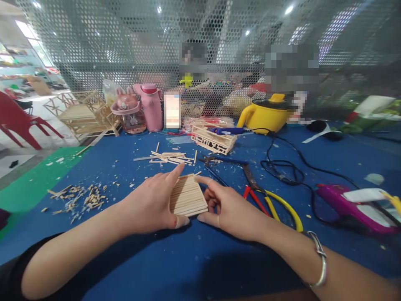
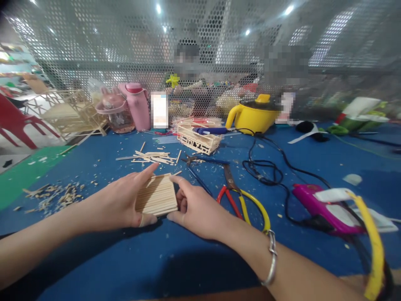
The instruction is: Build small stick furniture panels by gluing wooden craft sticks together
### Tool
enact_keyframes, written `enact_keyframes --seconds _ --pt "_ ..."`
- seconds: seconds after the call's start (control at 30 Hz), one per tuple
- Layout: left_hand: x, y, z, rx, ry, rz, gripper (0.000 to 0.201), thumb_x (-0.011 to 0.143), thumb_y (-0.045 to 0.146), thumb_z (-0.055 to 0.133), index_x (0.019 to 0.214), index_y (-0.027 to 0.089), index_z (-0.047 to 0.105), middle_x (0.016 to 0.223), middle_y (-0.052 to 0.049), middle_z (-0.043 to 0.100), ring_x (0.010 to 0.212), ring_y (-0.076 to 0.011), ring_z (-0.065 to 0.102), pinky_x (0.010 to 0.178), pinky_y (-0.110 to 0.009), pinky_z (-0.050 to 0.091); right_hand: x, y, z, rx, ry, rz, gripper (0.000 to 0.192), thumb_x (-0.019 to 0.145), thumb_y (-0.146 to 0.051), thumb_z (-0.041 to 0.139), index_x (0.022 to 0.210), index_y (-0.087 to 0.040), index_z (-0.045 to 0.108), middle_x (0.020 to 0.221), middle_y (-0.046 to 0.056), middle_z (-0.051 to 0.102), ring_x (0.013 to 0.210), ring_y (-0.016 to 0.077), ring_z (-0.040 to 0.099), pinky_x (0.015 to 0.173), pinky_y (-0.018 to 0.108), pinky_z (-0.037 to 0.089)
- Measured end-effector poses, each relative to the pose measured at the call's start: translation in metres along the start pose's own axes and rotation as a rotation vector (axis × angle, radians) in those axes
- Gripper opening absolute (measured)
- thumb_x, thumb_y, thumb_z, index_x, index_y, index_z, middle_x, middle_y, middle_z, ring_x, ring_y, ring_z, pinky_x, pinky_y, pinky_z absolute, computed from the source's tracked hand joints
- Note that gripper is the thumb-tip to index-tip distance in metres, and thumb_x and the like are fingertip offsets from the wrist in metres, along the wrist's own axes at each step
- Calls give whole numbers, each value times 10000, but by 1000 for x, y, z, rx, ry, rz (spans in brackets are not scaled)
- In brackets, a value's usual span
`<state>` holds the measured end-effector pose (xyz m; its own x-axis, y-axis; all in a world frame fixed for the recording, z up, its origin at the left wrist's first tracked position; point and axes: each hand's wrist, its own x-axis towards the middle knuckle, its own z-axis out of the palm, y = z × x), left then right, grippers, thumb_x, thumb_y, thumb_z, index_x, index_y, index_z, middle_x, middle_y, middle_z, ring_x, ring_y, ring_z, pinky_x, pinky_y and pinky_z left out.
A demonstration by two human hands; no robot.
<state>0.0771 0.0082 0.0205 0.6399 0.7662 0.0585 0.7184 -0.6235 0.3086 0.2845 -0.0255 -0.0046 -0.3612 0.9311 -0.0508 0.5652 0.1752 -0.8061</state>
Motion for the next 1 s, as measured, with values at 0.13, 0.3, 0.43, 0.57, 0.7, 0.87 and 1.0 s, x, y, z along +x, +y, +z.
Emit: enact_keyframes --seconds 0.13,0.3,0.43,0.57,0.7,0.87,1.0 --pt "0 0 2 12 -4 -3 1008 643 473 648 1450 139 145 1197 -169 571 1086 -343 549 867 -423 444 0 -1 0 24 -10 -8 709 701 -141 636 1338 -232 337 726 -50 546 616 98 519 567 224 414" --pt "-1 1 0 -11 26 -9 1031 617 489 668 1453 162 162 1181 -158 588 1055 -346 569 833 -418 454 1 -2 -1 37 24 -48 720 709 -146 628 1348 -240 309 726 -55 539 584 83 499 541 207 405" --pt "-4 5 -11 -148 40 -97 1063 609 582 661 1455 166 170 1216 -178 586 1063 -355 576 800 -411 462 4 2 -9 -6 99 -54 704 747 -191 600 1370 -219 275 784 -31 583 591 85 494 557 214 424" --pt "-5 -9 -14 -415 28 -287 726 809 568 438 1404 176 299 1073 -131 670 872 -259 654 679 -335 486 9 8 -14 -97 212 -36 627 748 -137 542 1340 -192 343 902 21 608 631 92 523 628 251 459" --pt "-3 -37 -4 -699 28 -403 501 839 567 368 1093 174 550 826 -59 681 616 -169 623 550 -274 479 14 15 -15 -60 214 -25 584 724 -109 504 1291 -199 395 879 17 602 633 100 534 611 255 463" --pt "-8 -50 2 -830 -67 -418 515 774 642 421 919 167 557 625 -5 608 515 -153 576 463 -250 436 33 13 -27 104 241 137 405 764 -120 383 1160 -190 433 831 18 590 676 117 574 566 234 477" --pt "-13 -43 6 -823 -28 -280 557 739 577 535 1117 169 516 646 25 576 586 -154 562 508 -244 424 69 -1 -36 48 76 264 234 739 -76 429 927 -174 527 647 7 610 557 126 578 494 231 467"
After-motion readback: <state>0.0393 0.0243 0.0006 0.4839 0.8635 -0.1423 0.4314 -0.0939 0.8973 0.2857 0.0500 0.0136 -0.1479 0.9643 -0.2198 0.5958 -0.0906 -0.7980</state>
